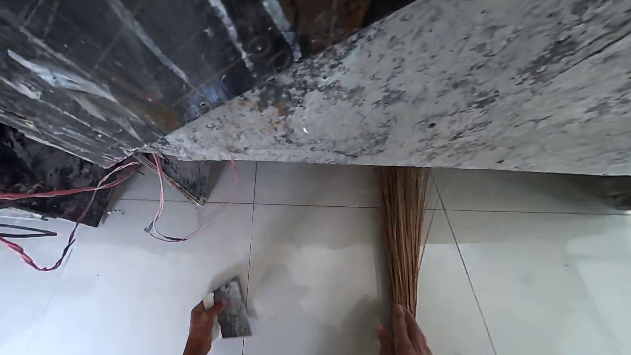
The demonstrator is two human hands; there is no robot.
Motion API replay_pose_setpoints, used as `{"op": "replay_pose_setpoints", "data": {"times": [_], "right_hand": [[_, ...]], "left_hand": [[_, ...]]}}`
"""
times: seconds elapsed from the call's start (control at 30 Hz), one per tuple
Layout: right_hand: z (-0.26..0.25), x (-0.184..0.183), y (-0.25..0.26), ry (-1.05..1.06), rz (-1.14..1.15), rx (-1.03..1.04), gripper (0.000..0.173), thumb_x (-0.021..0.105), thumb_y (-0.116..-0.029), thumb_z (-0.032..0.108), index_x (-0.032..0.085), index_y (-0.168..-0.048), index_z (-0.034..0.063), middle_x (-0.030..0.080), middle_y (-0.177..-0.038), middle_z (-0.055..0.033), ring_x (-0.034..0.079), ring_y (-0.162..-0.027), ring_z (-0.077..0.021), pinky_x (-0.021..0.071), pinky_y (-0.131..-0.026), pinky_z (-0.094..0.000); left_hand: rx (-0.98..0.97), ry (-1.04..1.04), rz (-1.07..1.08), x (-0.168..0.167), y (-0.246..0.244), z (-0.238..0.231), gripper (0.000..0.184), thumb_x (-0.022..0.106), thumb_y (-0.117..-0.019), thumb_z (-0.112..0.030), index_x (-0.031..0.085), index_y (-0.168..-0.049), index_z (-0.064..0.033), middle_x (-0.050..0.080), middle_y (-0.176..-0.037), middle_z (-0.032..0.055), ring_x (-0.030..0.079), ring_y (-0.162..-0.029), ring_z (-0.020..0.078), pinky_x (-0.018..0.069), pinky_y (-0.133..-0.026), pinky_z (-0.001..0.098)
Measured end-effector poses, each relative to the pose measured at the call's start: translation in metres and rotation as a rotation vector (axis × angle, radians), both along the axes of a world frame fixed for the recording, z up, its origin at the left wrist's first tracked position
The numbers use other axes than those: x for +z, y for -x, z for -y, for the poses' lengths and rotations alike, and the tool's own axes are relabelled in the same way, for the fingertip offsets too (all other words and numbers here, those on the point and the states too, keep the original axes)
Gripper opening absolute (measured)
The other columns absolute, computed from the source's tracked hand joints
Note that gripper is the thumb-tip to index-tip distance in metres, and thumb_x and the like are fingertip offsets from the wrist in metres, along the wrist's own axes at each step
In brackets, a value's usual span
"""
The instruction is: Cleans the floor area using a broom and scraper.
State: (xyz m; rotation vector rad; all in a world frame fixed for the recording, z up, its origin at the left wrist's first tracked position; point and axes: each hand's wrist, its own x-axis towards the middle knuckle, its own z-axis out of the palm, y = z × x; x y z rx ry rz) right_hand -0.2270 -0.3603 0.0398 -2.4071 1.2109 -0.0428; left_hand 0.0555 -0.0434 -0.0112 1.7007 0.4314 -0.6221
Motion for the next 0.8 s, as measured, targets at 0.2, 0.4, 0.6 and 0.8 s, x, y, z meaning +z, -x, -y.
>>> {"op": "replay_pose_setpoints", "data": {"times": [0.2,0.4,0.6,0.8], "right_hand": [[-0.002,-0.024,-0.171,-0.001,0.03,0.392,0.071,0.033,-0.1069,0.054,0.043,-0.155,0.0018,0.039,-0.161,-0.0186,0.034,-0.151,-0.0368,0.0269,-0.121,-0.0619],[0.006,-0.049,-0.339,-0.06,-0.104,0.611,0.078,0.029,-0.1068,0.06,0.027,-0.162,0.0054,0.017,-0.172,-0.0109,0.01,-0.159,-0.0297,0.0088,-0.126,-0.061],[0.03,-0.068,-0.408,-0.005,-0.132,0.623,0.083,0.022,-0.1052,0.065,0.02,-0.164,0.0067,0.009,-0.173,-0.0092,0.007,-0.16,-0.0286,0.0073,-0.124,-0.0641],[0.036,-0.058,-0.431,-0.046,-0.155,0.589,0.087,0.025,-0.1043,0.066,0.013,-0.164,0.0038,0.002,-0.173,-0.0106,0.003,-0.16,-0.03,0.0052,-0.123,-0.0656]], "left_hand": [[-0.07,-0.093,0.059,-0.008,-0.024,0.02,0.023,0.082,-0.0823,-0.009,0.071,-0.099,0.0027,0.074,-0.092,0.0125,0.071,-0.086,0.0193,0.0599,-0.08,0.0395],[-0.026,-0.137,0.095,-0.004,-0.016,0.025,0.022,0.082,-0.0774,-0.006,0.071,-0.095,0.0015,0.074,-0.083,0.0076,0.071,-0.077,0.0136,0.061,-0.074,0.0352],[-0.01,-0.118,0.082,-0.003,-0.014,0.023,0.019,0.08,-0.0773,-0.004,0.07,-0.093,0.0008,0.074,-0.08,0.0062,0.072,-0.073,0.0129,0.0621,-0.07,0.0338],[0.013,-0.09,0.096,-0.003,-0.013,0.023,0.018,0.079,-0.0772,-0.002,0.07,-0.093,0.0009,0.074,-0.079,0.0063,0.072,-0.072,0.0128,0.0621,-0.069,0.0326]]}}
